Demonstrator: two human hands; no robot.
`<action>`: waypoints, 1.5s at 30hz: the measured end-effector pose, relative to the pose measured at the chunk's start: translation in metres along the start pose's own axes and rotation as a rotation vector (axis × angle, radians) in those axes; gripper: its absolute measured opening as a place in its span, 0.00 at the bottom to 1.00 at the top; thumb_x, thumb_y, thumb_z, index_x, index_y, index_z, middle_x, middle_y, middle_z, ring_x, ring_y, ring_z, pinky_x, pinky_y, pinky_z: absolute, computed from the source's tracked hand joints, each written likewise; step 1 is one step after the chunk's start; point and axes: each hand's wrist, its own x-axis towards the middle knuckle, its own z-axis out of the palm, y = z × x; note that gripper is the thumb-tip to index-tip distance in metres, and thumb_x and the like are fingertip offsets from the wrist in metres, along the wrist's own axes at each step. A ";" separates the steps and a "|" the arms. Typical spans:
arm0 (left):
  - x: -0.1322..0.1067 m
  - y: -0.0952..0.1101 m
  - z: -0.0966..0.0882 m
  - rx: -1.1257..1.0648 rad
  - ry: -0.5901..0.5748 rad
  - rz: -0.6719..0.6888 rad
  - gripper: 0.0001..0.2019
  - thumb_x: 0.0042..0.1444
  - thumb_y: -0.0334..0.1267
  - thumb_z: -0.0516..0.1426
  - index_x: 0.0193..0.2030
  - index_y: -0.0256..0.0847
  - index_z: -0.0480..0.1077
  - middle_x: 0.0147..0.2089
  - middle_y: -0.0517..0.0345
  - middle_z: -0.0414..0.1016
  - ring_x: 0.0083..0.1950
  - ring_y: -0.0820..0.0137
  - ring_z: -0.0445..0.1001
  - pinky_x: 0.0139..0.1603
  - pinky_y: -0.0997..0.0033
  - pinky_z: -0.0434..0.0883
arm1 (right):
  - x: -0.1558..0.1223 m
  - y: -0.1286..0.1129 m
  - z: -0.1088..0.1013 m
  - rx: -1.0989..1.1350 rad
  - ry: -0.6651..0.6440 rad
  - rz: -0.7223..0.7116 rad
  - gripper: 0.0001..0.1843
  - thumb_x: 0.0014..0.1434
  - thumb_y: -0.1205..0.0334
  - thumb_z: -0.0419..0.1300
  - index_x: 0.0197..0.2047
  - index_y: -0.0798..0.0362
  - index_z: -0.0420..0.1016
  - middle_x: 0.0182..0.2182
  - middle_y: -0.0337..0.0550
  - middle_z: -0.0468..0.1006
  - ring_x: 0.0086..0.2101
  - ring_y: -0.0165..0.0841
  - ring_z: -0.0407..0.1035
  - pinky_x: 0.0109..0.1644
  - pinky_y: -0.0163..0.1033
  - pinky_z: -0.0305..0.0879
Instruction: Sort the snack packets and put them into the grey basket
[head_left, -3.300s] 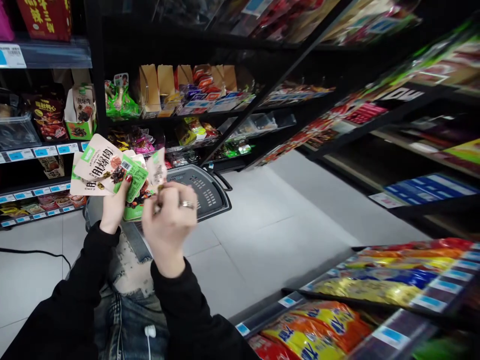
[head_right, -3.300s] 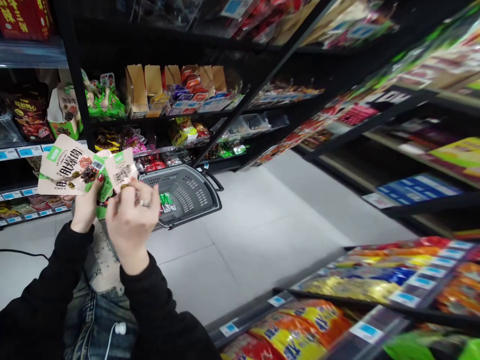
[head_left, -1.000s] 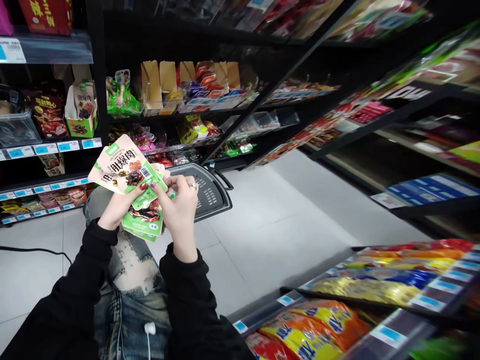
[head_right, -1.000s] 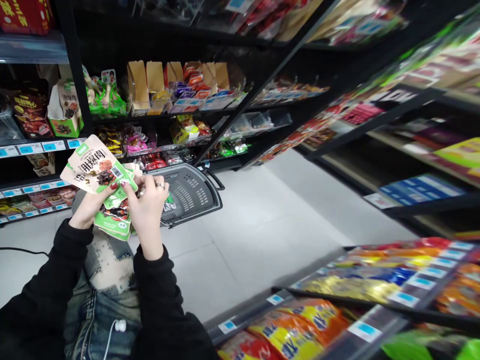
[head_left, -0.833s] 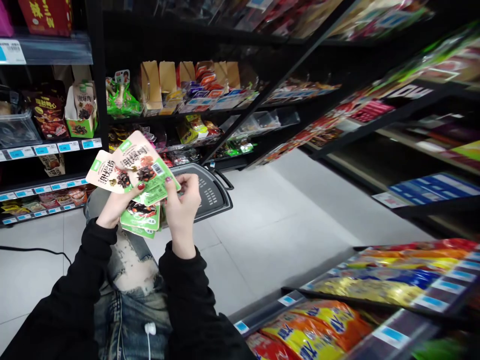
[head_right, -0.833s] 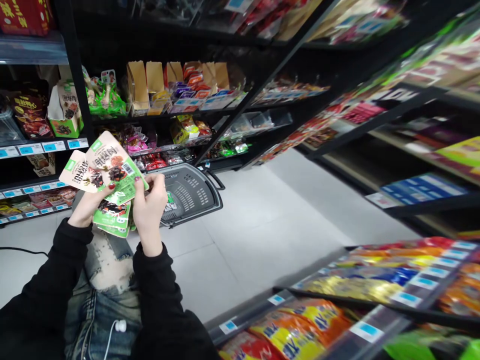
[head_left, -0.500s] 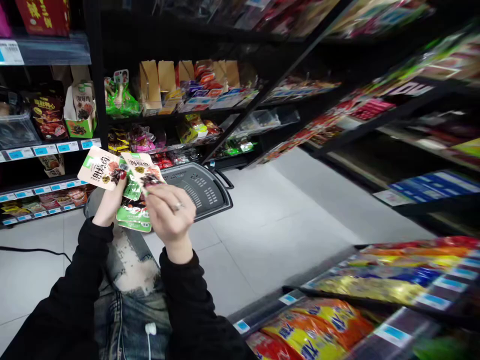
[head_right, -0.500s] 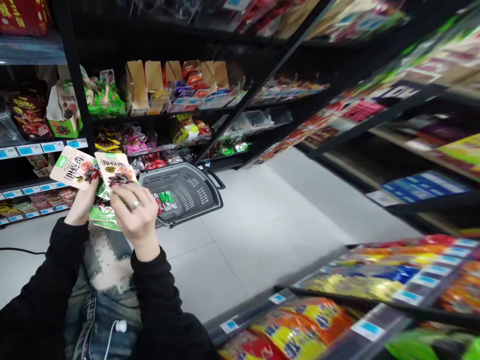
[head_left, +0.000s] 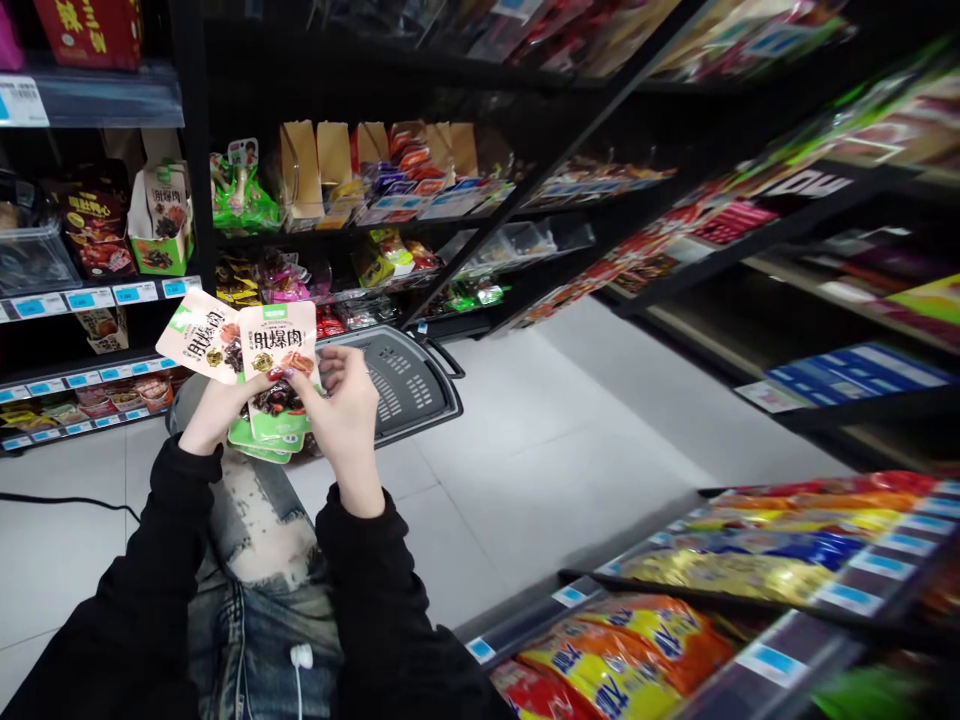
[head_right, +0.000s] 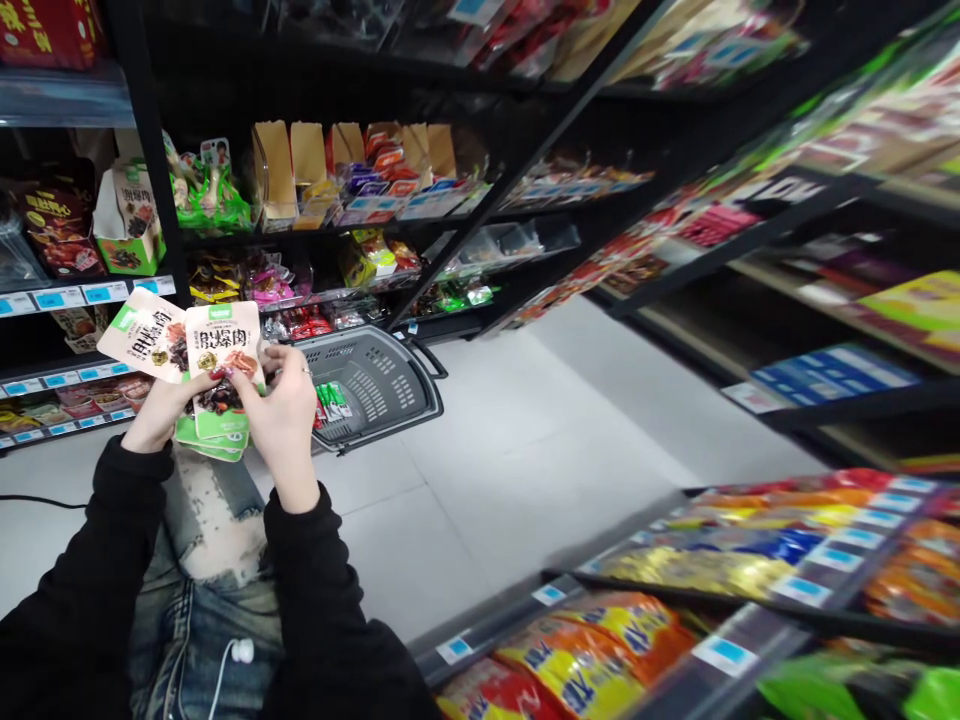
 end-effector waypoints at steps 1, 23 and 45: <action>0.000 -0.001 0.001 0.009 -0.011 0.008 0.32 0.40 0.38 0.67 0.55 0.41 0.68 0.59 0.51 0.71 0.63 0.55 0.65 0.65 0.54 0.59 | 0.002 0.003 0.000 0.074 -0.088 0.077 0.15 0.48 0.52 0.64 0.32 0.53 0.67 0.25 0.36 0.69 0.25 0.28 0.61 0.30 0.36 0.60; -0.002 0.004 0.001 -0.329 0.314 0.136 0.27 0.43 0.43 0.66 0.52 0.42 0.71 0.56 0.53 0.73 0.61 0.60 0.68 0.64 0.61 0.61 | 0.012 0.033 -0.007 0.369 -0.080 0.108 0.09 0.57 0.54 0.55 0.34 0.51 0.63 0.28 0.36 0.69 0.29 0.29 0.63 0.37 0.36 0.61; -0.005 -0.007 0.023 -0.140 0.176 -0.060 0.26 0.44 0.40 0.66 0.51 0.41 0.70 0.56 0.53 0.73 0.60 0.58 0.68 0.64 0.57 0.62 | 0.010 -0.007 -0.012 0.032 -0.012 -0.170 0.14 0.52 0.55 0.60 0.42 0.49 0.72 0.46 0.47 0.64 0.51 0.40 0.61 0.56 0.50 0.59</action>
